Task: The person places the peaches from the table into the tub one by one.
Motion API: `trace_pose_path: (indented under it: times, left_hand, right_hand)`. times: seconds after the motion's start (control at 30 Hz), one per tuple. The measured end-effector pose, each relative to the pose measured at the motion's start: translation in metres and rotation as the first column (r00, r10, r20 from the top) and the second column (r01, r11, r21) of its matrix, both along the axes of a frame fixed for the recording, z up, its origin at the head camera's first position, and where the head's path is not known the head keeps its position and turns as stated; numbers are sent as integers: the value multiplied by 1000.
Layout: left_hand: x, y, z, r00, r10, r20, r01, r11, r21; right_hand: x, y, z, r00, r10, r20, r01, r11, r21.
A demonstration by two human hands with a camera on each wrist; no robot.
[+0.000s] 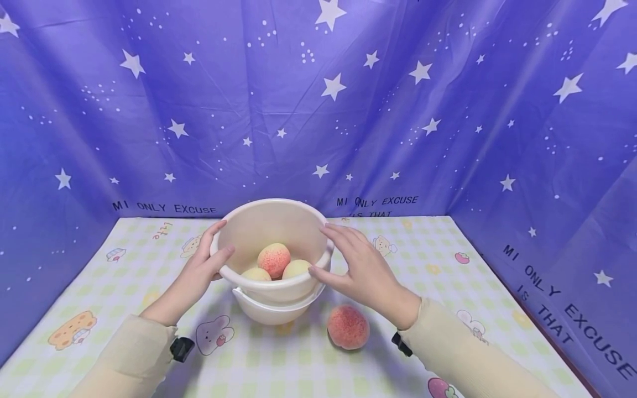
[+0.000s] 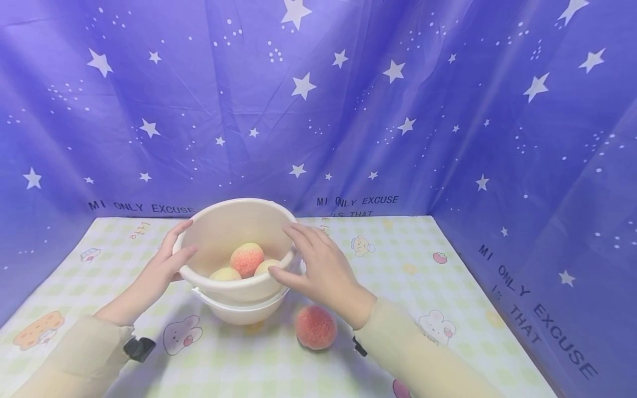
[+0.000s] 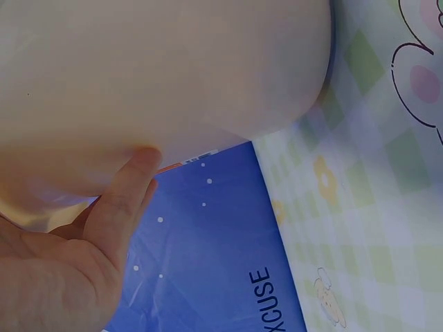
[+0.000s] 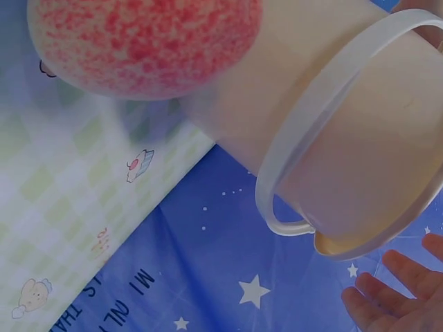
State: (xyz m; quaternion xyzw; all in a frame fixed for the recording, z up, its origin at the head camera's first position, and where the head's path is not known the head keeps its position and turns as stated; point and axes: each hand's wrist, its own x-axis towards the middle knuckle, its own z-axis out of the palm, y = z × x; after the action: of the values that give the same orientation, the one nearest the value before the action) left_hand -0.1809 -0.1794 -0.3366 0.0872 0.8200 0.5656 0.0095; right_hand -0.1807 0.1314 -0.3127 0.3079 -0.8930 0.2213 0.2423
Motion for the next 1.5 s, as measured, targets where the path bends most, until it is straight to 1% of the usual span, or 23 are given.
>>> trace_pose_path:
  times: [0.37, 0.93, 1.2, 1.5]
  left_hand:
    - [0, 0, 0, 1000, -5, -6, 5, 1000, 3]
    - [1, 1, 0, 1000, -4, -5, 4, 1000, 6]
    - [1, 1, 0, 1000, -4, -2, 4, 1000, 8]
    - [1, 0, 0, 1000, -3, -7, 3, 1000, 8]
  right_hand:
    - [4, 5, -8, 1000, 3, 6, -3, 1000, -9]
    - [12, 13, -17, 998, -33, 44, 34, 999, -24]
    - [14, 17, -21, 998, -40, 39, 41, 998, -36]
    - [17, 21, -26, 996, -58, 69, 60, 997, -38]
